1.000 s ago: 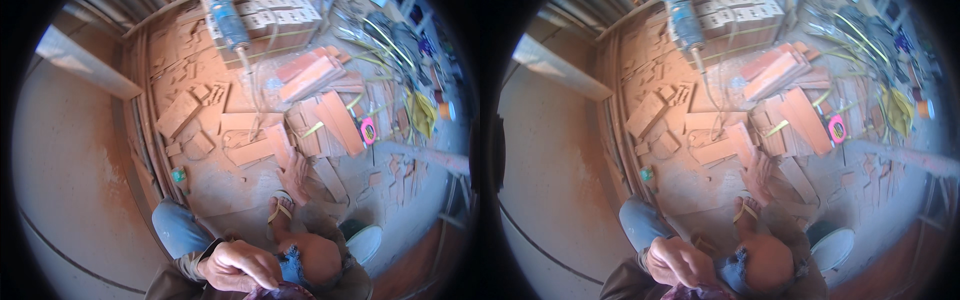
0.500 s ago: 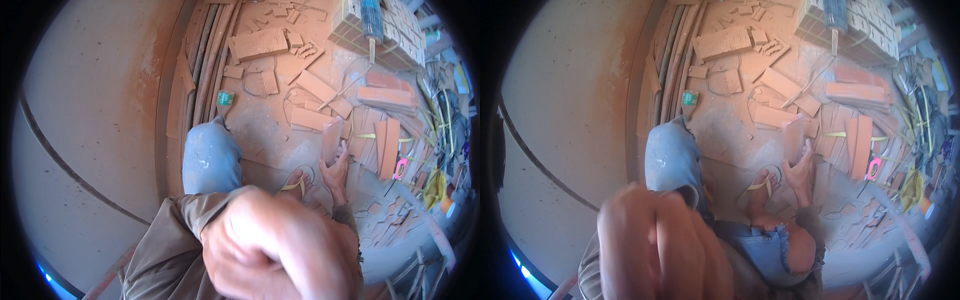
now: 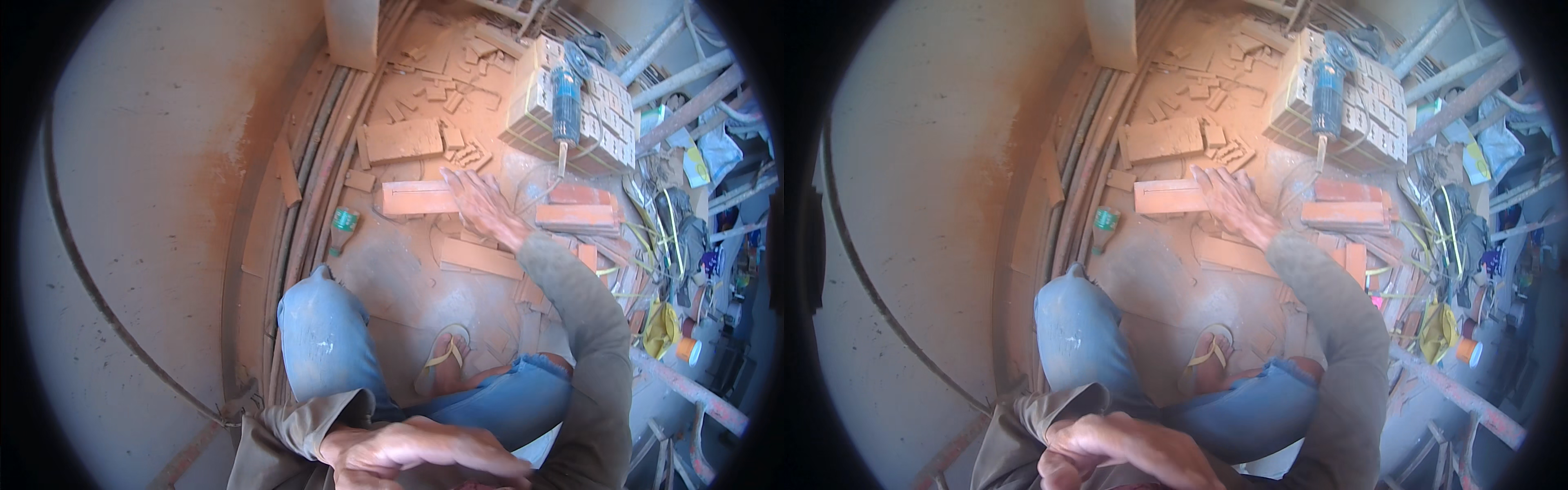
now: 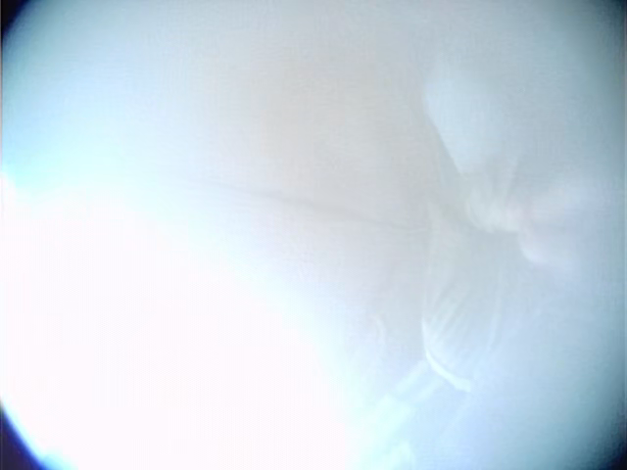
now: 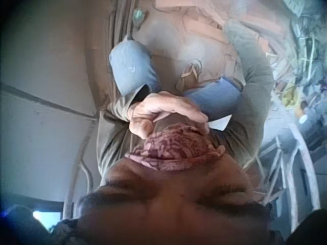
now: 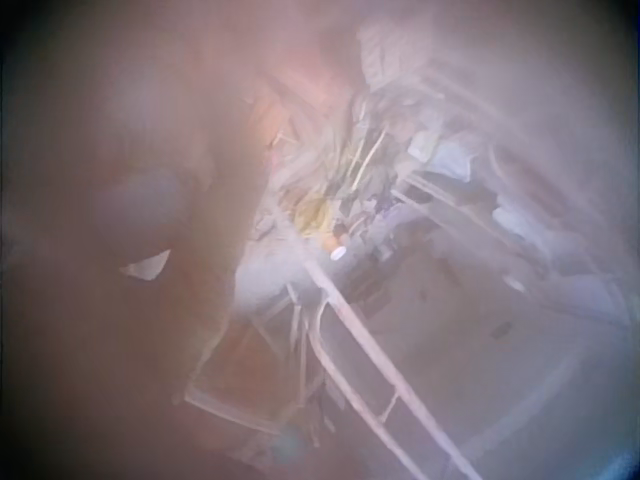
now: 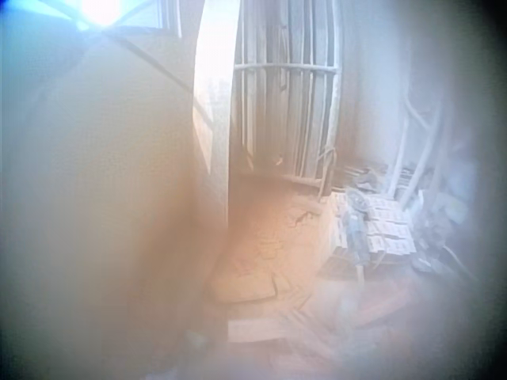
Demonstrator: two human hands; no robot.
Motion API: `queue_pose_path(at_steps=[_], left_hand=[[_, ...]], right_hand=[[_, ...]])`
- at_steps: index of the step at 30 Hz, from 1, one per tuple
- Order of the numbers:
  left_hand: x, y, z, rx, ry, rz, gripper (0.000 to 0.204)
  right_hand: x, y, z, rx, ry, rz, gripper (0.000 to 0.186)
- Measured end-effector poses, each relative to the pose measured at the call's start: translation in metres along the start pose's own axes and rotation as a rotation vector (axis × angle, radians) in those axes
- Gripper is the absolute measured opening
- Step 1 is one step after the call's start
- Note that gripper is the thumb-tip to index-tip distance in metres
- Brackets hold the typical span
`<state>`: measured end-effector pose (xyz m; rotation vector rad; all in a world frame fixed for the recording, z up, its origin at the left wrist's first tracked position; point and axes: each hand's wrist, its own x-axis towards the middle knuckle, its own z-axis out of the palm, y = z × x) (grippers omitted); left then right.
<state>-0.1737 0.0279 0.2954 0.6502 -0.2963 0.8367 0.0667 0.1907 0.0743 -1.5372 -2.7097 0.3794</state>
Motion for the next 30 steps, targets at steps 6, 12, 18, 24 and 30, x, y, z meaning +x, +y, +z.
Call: queue_pose_path(at_steps=[6, 12, 18, 24, 30], left_hand=[[-0.075, 0.033, 0.032, 0.401, 0.611, -0.235, 0.065], [-0.109, 0.005, 0.073, 0.648, 1.174, -0.209, 0.045], [-0.093, -0.018, 0.074, 0.806, 1.257, -0.314, 0.038], [-0.087, -0.029, 0.067, 0.935, 1.287, -0.421, 0.038], [-0.063, -0.022, 0.072, 1.145, 1.206, -0.505, 0.039]], right_hand=[[0.101, 0.032, 0.020, -0.254, -0.013, 0.041, 0.060], [0.161, 0.040, 0.061, -0.113, -0.007, 0.042, 0.050], [0.187, 0.074, 0.082, -0.070, 0.015, 0.032, 0.055], [0.173, 0.059, 0.040, 0.051, 0.160, 0.074, 0.078], [0.093, 0.088, -0.111, 0.210, 0.681, 0.383, 0.071]])
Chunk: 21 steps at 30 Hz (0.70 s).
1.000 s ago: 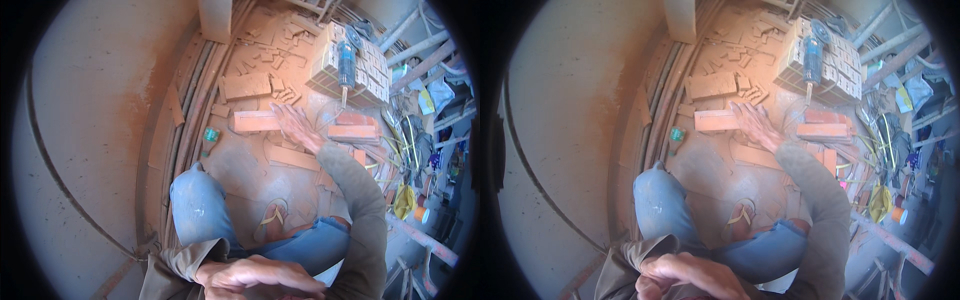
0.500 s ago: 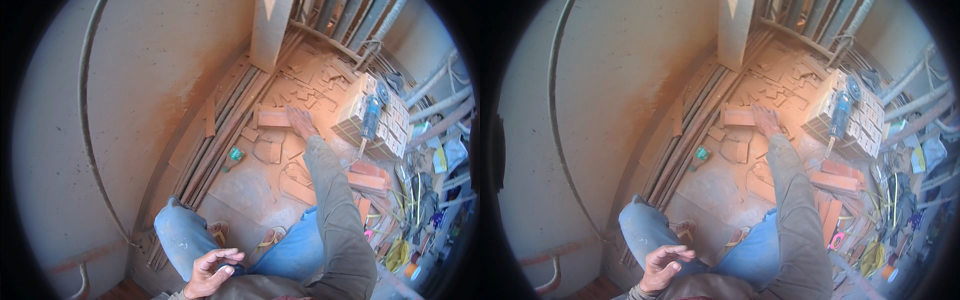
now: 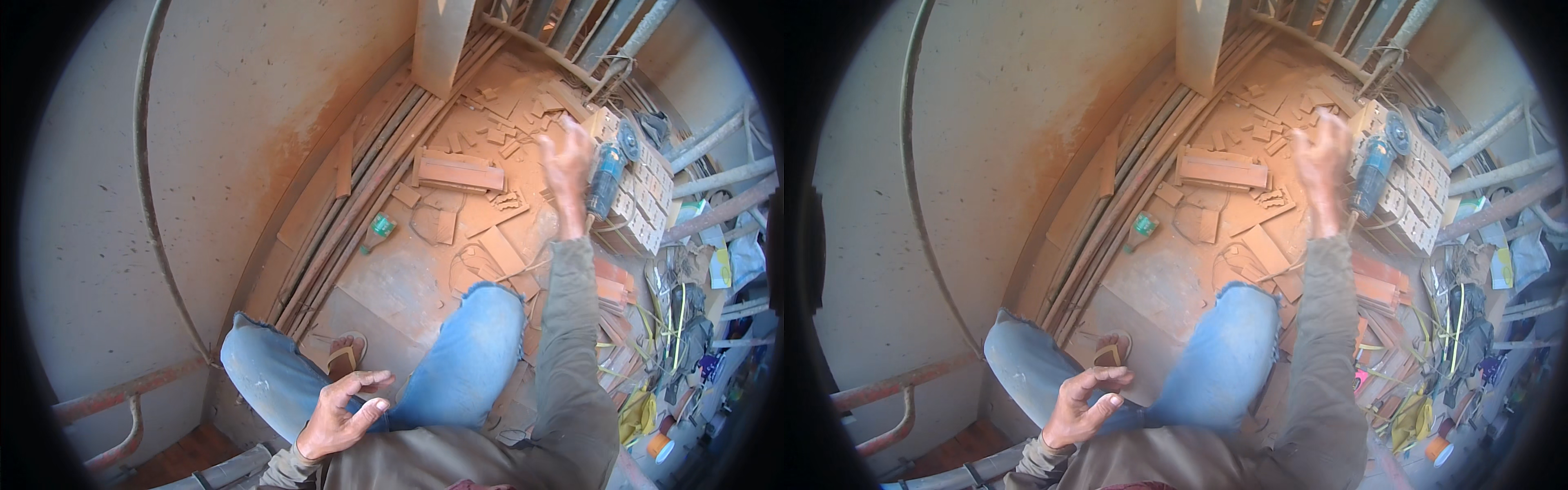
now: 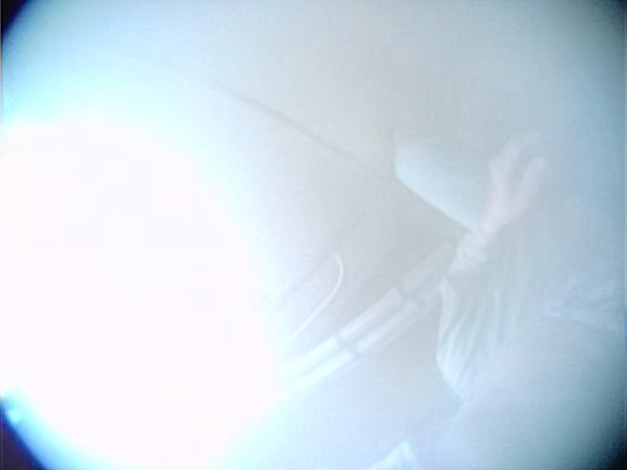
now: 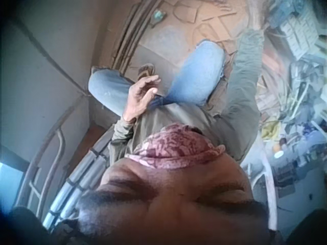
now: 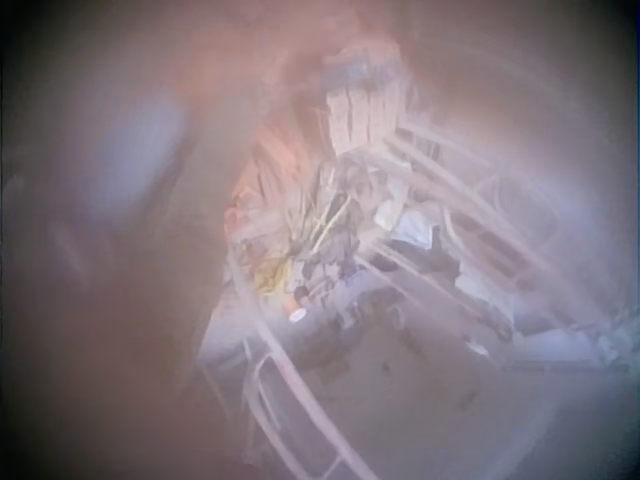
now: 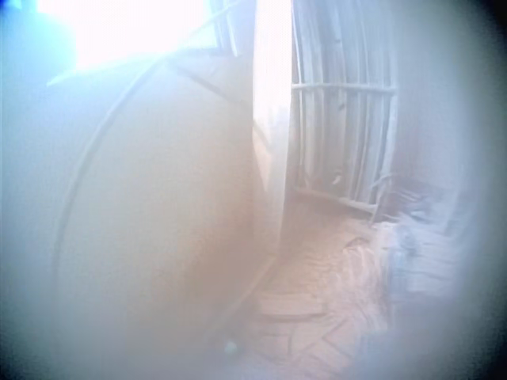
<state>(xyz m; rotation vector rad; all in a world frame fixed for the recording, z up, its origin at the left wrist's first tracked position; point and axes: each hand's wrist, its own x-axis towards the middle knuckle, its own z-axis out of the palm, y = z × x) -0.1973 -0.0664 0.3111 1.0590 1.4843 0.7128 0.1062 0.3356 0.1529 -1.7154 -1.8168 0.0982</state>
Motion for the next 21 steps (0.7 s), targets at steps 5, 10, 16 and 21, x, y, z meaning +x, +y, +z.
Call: queue_pose_path(at_steps=[5, 10, 16, 21], left_hand=[[-0.003, 0.024, -0.003, -0.139, -0.291, 0.010, 0.050], [-0.006, 0.036, 0.010, -0.216, -0.825, -0.007, 0.064], [-0.035, 0.023, 0.026, -0.262, -1.067, 0.010, 0.061], [-0.034, 0.018, 0.013, -0.148, -1.086, -0.023, 0.052]], right_hand=[[-0.007, 0.083, -0.060, -0.221, -0.072, 0.607, 0.082], [-0.010, 0.132, -0.050, 0.010, -0.063, 0.715, 0.103], [0.004, 0.129, -0.058, 0.111, -0.239, 0.742, 0.067], [0.015, 0.163, -0.038, 0.065, -0.152, 0.699, 0.056]])
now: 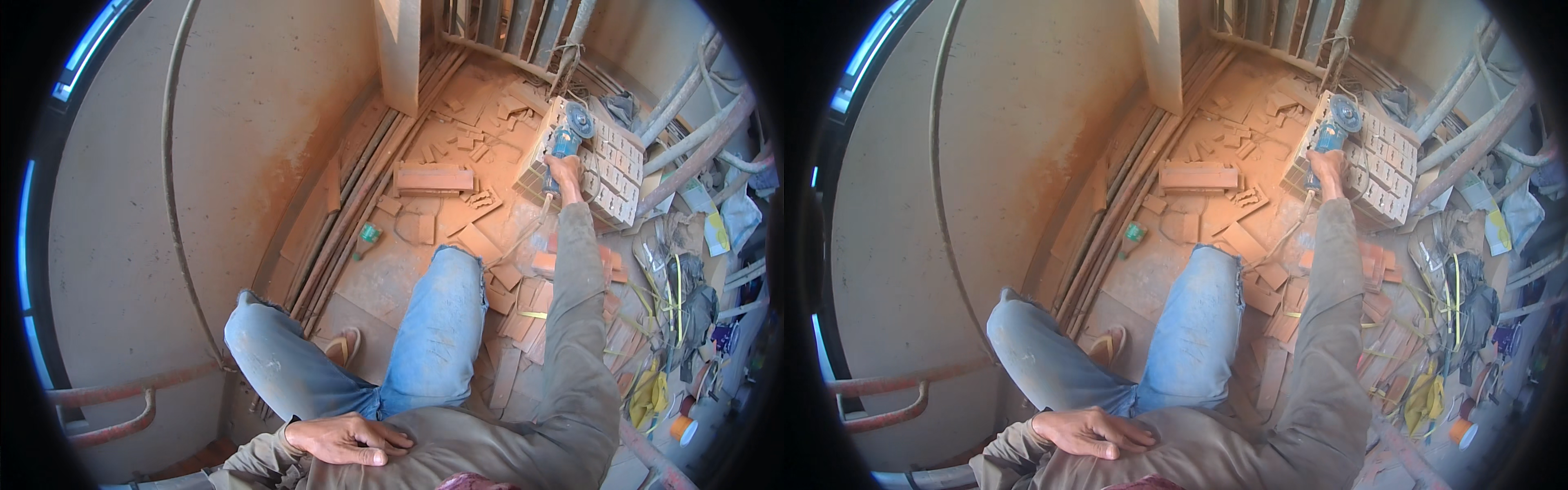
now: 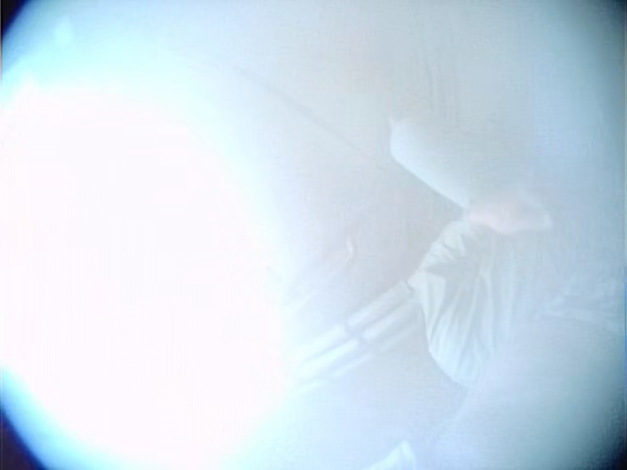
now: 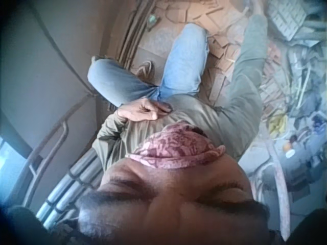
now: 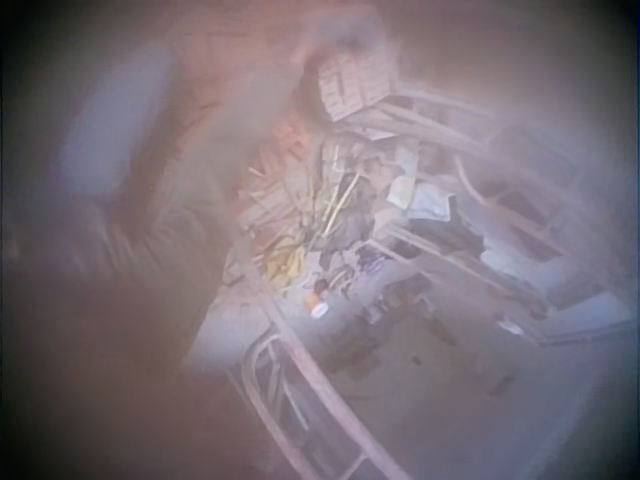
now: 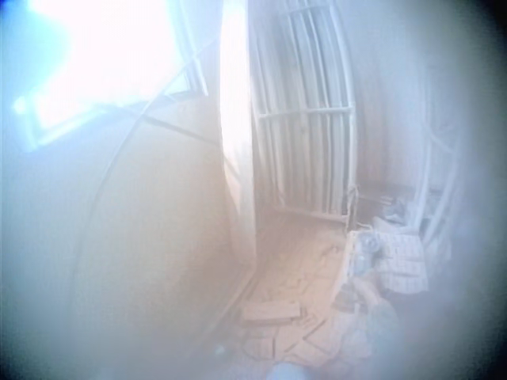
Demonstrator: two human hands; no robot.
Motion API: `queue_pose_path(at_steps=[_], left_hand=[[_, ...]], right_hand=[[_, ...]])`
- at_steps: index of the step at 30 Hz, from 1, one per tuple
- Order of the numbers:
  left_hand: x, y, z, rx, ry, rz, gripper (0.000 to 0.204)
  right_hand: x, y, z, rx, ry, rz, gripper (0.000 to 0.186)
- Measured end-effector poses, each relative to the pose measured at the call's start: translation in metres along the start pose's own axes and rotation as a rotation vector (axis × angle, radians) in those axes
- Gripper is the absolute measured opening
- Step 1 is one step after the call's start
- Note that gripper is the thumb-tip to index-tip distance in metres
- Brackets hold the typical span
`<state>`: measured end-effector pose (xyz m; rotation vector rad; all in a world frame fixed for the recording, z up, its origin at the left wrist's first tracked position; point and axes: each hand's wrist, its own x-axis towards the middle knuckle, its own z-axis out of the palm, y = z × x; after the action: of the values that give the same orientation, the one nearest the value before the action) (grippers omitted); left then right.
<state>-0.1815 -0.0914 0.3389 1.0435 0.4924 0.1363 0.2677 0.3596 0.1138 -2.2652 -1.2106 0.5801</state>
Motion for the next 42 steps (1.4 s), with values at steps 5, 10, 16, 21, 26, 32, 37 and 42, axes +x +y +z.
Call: queue_pose_path(at_steps=[5, 10, 16, 21, 26, 32, 37, 42], left_hand=[[0.006, 0.029, -0.010, 0.006, 0.296, -0.147, 0.050], [0.041, 0.067, -0.055, 0.410, 0.476, -0.054, 0.043], [0.180, 0.085, -0.153, 0.487, 0.810, 0.104, 0.067], [0.239, 0.047, -0.213, 0.273, 0.809, -0.055, 0.069], [0.228, 0.015, -0.213, -0.262, 0.499, 0.036, 0.051], [0.231, 0.006, -0.219, -0.645, 0.330, -0.110, 0.054], [0.227, -0.019, -0.228, -0.152, 0.589, -0.206, 0.068], [0.230, -0.040, -0.232, 0.259, 0.772, -0.035, 0.076]], right_hand=[[-0.012, -0.005, -0.006, 0.286, -0.068, 0.041, 0.042], [-0.063, -0.016, 0.003, 0.787, -0.194, -0.061, 0.031], [-0.155, -0.067, -0.002, 1.254, -0.520, -0.149, 0.048], [-0.220, -0.082, 0.034, 1.340, -0.722, -0.007, 0.049], [-0.241, -0.060, 0.040, 1.359, -0.809, -0.010, 0.063], [-0.249, -0.043, 0.056, 1.701, -1.033, 0.398, 0.064], [-0.237, -0.031, 0.083, 1.141, -0.798, 0.132, 0.038], [-0.260, -0.055, 0.112, 0.940, -0.551, -0.002, 0.042]])
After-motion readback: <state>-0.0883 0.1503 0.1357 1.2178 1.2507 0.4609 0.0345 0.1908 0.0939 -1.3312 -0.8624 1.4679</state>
